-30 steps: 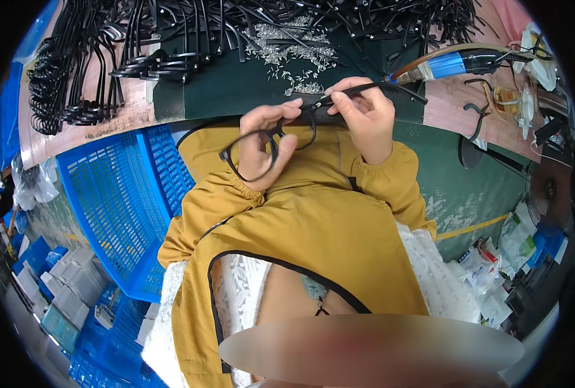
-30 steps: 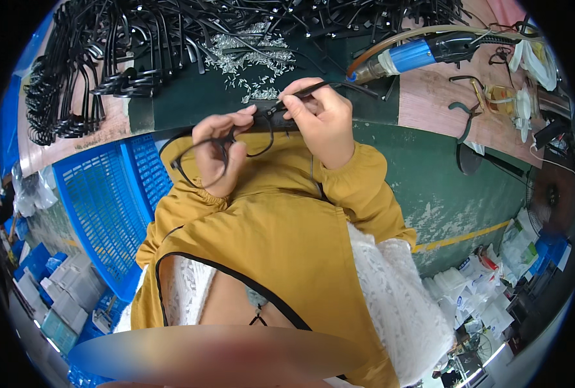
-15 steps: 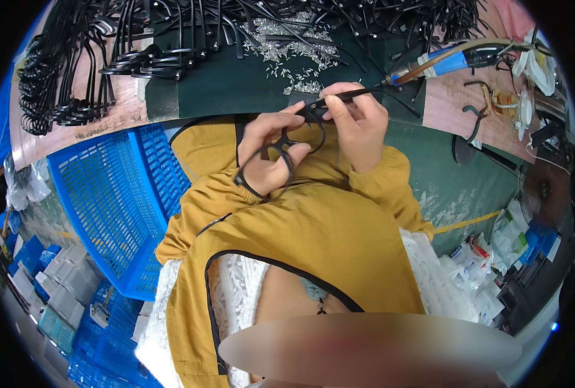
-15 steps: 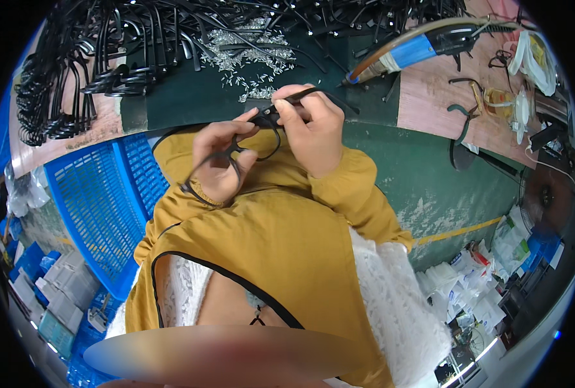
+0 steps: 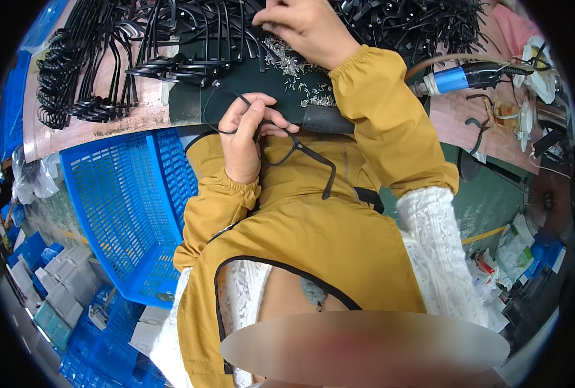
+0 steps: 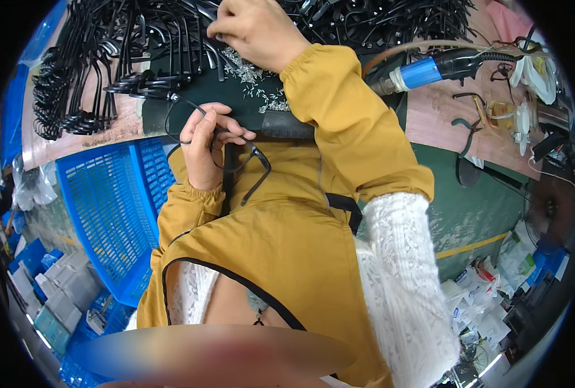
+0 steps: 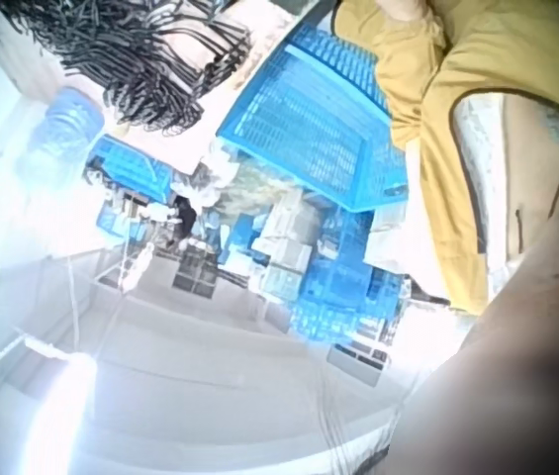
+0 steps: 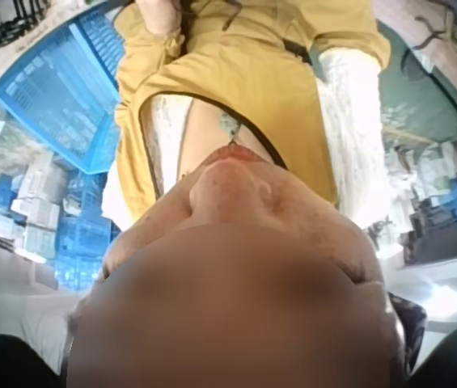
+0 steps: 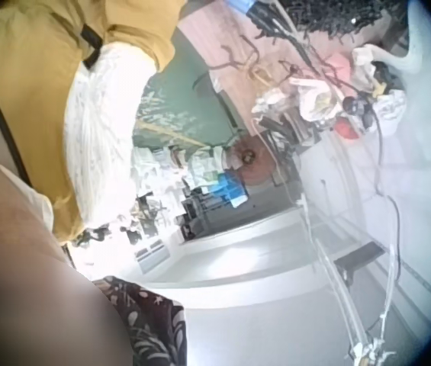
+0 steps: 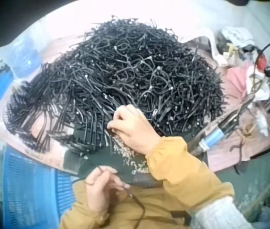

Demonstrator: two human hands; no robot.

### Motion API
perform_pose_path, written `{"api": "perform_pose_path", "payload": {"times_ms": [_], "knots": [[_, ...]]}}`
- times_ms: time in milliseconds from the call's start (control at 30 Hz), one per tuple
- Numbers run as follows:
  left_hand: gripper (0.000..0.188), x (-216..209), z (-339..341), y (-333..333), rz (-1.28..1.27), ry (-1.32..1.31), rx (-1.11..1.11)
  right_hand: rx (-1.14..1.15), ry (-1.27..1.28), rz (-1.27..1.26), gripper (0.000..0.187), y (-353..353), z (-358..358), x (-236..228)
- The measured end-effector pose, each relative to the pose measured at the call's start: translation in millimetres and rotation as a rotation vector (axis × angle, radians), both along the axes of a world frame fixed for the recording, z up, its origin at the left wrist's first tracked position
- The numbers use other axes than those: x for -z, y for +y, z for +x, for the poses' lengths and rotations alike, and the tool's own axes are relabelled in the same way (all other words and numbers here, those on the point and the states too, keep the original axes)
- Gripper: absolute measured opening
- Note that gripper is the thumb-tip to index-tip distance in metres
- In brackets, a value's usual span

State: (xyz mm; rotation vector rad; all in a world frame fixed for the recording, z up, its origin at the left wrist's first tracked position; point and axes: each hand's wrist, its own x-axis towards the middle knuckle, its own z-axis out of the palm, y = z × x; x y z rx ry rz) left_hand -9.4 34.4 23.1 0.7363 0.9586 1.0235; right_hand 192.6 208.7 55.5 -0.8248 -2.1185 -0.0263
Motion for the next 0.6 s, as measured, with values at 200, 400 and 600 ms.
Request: {"api": "perform_pose_path", "payload": {"times_ms": [200, 400, 600], "knots": [[0.054, -11, -4, 9, -0.054, 0.006, 0.048, 0.118, 0.375, 0.034, 0.013, -86, 17, -57], [0.056, -20, 6, 3, -0.481, -0.122, 0.566, 0.231, 0.224, -0.379, 0.008, -192, 33, -20], [0.046, -15, 25, -8, -0.557, -0.187, 0.72, 0.225, 0.849, -0.889, 0.01, -213, 32, 38]]}}
